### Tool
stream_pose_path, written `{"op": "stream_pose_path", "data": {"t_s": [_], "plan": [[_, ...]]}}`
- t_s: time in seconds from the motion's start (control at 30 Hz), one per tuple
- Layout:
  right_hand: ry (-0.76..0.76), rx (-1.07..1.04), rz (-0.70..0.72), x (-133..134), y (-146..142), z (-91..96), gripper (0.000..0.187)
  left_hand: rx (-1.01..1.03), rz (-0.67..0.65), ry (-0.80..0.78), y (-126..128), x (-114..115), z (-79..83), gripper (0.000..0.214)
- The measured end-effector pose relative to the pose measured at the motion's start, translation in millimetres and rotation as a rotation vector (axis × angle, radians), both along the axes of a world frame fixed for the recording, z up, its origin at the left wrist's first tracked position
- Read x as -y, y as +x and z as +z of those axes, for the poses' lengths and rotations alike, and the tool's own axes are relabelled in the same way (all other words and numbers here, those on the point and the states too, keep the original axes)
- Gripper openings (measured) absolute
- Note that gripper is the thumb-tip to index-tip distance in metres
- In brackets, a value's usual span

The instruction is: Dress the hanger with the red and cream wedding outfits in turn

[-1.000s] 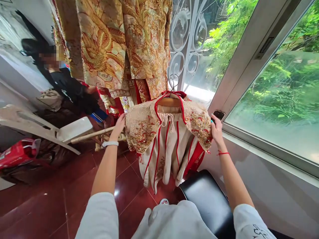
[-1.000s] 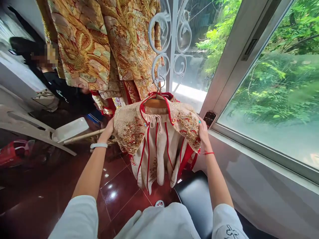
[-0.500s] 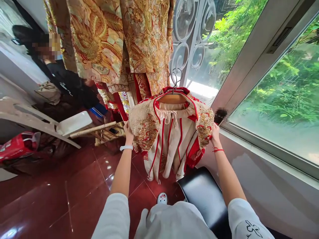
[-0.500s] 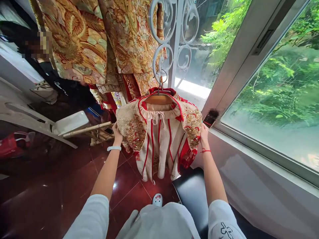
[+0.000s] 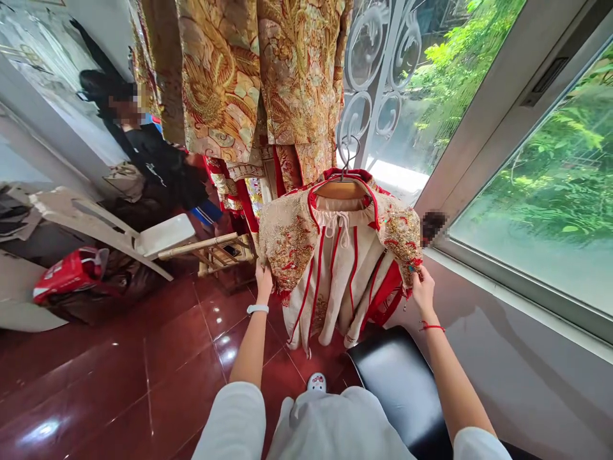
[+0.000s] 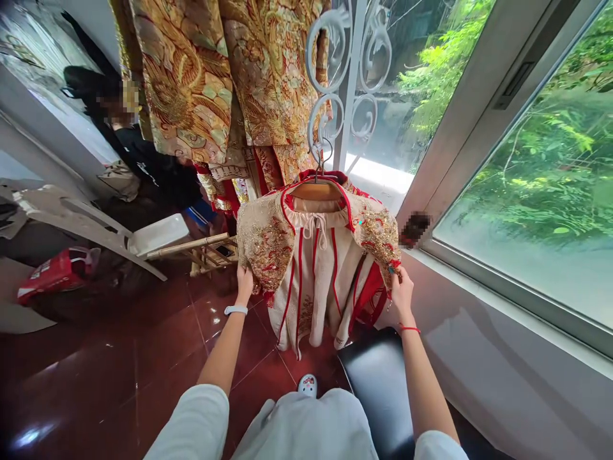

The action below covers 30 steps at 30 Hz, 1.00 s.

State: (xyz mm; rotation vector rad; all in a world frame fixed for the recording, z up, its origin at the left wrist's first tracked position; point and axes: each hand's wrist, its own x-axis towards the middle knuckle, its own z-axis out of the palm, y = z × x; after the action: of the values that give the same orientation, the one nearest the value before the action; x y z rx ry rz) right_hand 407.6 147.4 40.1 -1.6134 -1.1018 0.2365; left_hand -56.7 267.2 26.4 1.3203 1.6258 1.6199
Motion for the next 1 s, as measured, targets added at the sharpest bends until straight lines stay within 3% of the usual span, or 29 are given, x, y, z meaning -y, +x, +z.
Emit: {"op": "stream_pose_path", "data": {"t_s": [0.07, 0.2, 0.27, 0.33, 0.37, 0.43, 0.53, 0.63, 0.73, 0.87, 0.93, 1.0], "plan": [[-0.071, 0.138, -0.042, 20.4, -2.7, 3.3, 0.039, -0.073, 0.116, -0.037, -11.8, 16.5, 2.1, 0.029], [-0.116, 0.254, -0.178, 74.5, -15.6, -6.4, 0.045, -0.332, 0.281, -0.09, -30.4, 80.4, -7.7, 0.029], [-0.063, 0.184, -0.192, 87.1, -24.0, -15.1, 0.049, -0.43, 0.385, -0.042, -23.9, 106.7, -14.8, 0.032], [-0.039, 0.124, -0.168, 82.9, -32.3, -22.6, 0.056, -0.533, 0.477, 0.052, -6.4, 118.0, -21.9, 0.04], [-0.056, 0.122, -0.165, 75.4, -36.0, -25.4, 0.062, -0.594, 0.464, 0.088, 4.6, 117.5, -25.4, 0.047], [-0.138, 0.177, -0.197, 53.8, -41.2, -28.6, 0.072, -0.714, 0.313, 0.085, 25.9, 106.7, -32.3, 0.055], [-0.249, 0.296, -0.274, 21.8, -42.0, -28.4, 0.065, -0.797, 0.079, -0.064, 45.5, 80.6, -40.9, 0.048], [-0.308, 0.377, -0.296, 9.0, -34.3, -25.4, 0.047, -0.82, 0.015, -0.14, 43.8, 64.0, -45.6, 0.034], [-0.326, 0.386, -0.228, 18.1, -22.2, -20.9, 0.032, -0.842, -0.024, -0.138, 26.7, 66.2, -43.6, 0.033], [-0.326, 0.361, -0.085, 43.3, -25.5, -0.8, 0.016, -0.832, -0.139, -0.144, 10.1, 91.3, -16.6, 0.034], [-0.237, 0.331, -0.015, 53.3, -49.0, 15.9, 0.014, -0.814, -0.2, -0.063, 20.6, 112.3, 7.1, 0.033], [-0.108, 0.307, 0.068, 59.1, -86.7, 30.5, 0.017, -0.805, -0.254, 0.042, 48.3, 136.7, 29.9, 0.031]]}}
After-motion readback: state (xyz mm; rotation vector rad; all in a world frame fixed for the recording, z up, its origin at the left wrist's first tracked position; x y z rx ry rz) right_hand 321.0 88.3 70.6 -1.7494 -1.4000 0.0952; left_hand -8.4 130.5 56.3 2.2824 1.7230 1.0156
